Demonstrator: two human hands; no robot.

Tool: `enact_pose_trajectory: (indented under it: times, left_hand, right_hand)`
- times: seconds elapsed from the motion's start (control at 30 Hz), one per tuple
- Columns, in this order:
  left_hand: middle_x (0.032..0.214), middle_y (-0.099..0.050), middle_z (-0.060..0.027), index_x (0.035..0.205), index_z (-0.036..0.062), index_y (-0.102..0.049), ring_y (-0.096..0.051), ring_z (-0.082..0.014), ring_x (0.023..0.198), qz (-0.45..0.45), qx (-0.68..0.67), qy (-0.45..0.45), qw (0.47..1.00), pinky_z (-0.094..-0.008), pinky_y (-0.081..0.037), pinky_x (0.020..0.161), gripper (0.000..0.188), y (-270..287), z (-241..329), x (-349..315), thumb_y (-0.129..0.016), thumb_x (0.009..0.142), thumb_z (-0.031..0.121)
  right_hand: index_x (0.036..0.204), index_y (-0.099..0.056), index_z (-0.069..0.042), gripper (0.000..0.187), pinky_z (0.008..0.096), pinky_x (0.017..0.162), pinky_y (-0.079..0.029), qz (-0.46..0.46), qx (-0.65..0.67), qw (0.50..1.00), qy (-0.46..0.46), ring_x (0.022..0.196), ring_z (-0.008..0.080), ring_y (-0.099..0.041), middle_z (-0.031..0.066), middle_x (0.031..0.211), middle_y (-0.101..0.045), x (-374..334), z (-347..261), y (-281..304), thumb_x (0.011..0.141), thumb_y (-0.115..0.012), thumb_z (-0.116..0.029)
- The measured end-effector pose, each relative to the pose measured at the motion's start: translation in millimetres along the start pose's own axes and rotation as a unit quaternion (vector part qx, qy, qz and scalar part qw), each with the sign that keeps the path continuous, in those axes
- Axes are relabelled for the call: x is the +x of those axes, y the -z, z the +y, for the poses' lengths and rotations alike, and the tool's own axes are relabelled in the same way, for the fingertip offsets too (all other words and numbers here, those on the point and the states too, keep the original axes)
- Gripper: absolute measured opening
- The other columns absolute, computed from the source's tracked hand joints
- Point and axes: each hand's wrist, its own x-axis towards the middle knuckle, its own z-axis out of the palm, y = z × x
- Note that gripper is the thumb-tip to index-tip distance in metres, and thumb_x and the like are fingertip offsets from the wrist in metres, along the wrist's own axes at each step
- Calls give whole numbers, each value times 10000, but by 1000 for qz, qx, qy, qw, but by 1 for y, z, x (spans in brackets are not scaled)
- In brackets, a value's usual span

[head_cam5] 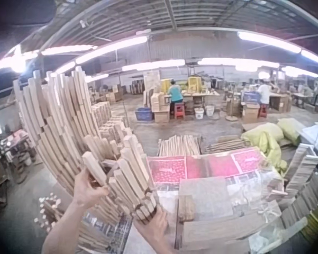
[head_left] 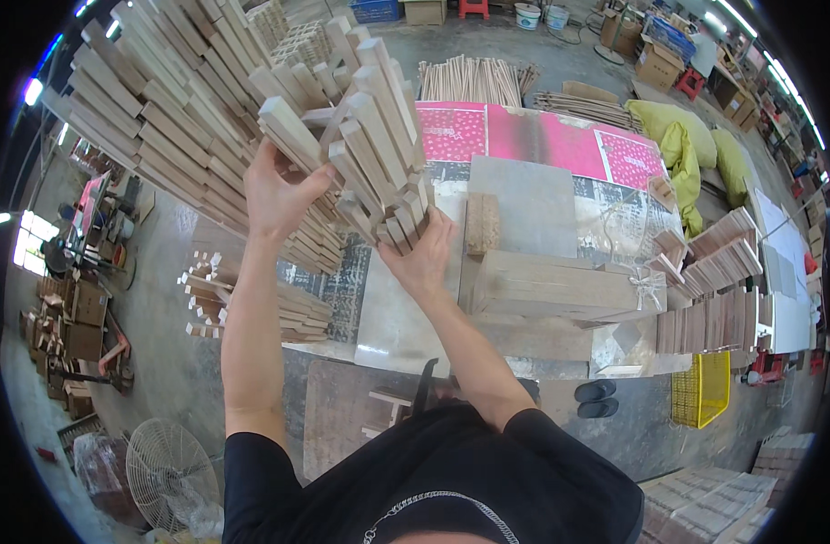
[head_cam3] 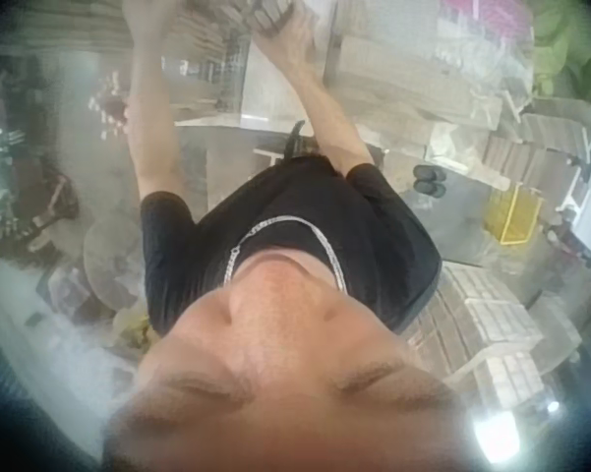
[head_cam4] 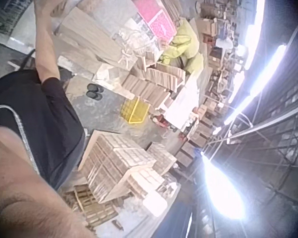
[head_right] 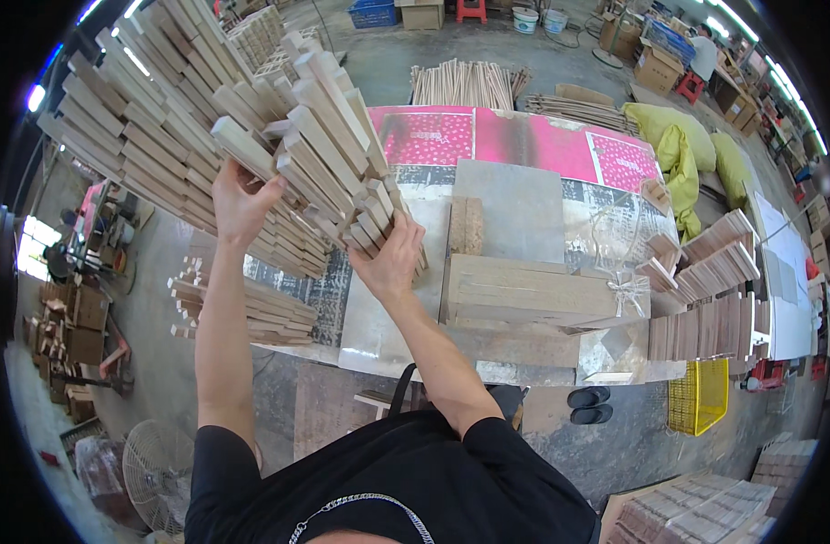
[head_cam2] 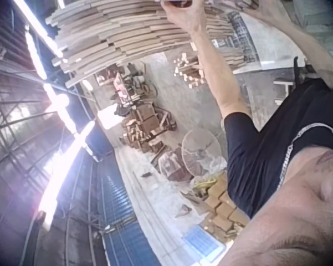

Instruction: Assembling circular or cage-like structures by interlocking small H-shaped wooden pieces.

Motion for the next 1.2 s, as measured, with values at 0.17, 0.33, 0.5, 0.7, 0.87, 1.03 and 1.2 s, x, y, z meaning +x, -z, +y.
enact_pose_trajectory:
  times: [0.17,0.33,0.5,0.7,0.87,1.03,1.2]
  left_hand:
    - [1061,-744,-129,1250,-56,-619,-710,-183,984,-62,-28,15,998,-331,-568,861,627,-9,-18,0,-832,713,189]
    - [1094,-726,-141,1279,-62,-602,-711,-198,998,-83,-29,39,995,-335,-570,886,652,-12,-30,-4,-803,700,160]
    - [1131,-724,-152,1294,-64,-599,-711,-193,1006,-94,20,41,994,-340,-575,891,674,-15,-11,-3,-800,694,168]
    - [1207,-702,-166,1305,-73,-599,-672,-228,1111,-85,-18,34,996,-348,-528,972,718,-4,-51,4,-807,673,196]
    - [1289,-663,-161,1390,-60,-543,-651,-221,1149,-131,-84,65,986,-349,-499,1016,776,-8,-44,3,-803,696,173]
    - [1234,-680,-137,1353,-40,-578,-657,-213,1107,-63,-56,68,994,-342,-506,991,705,-16,-58,-14,-772,708,166]
    - [1164,-705,-134,1313,-46,-606,-671,-215,1086,-98,-17,101,990,-346,-521,965,640,-14,-26,-17,-741,726,170]
  right_hand:
    - [1375,-402,78,961,537,1029,-395,4,-1,1000,-2,1174,444,-450,273,1313,-499,0,2,3,616,-923,-197]
    - [1372,-402,85,958,538,1010,-405,11,2,1000,16,1156,442,-456,268,1305,-505,4,2,3,612,-916,-192]
    - [1375,-402,85,962,532,1007,-411,8,-3,1000,9,1154,442,-460,265,1288,-515,3,3,4,607,-916,-184]
    - [1376,-403,79,963,526,991,-419,-1,10,1000,6,1146,438,-463,258,1255,-519,4,-5,4,603,-922,-167]
    - [1370,-409,74,958,527,978,-422,0,-21,1000,14,1138,436,-467,255,1238,-521,6,-6,7,601,-928,-165]
    - [1375,-395,73,963,536,977,-418,1,-25,999,30,1134,442,-464,263,1243,-517,6,-6,5,610,-924,-175]
    - [1370,-387,89,961,544,991,-403,-3,-20,1000,14,1137,446,-462,276,1259,-507,2,-4,8,618,-919,-183]
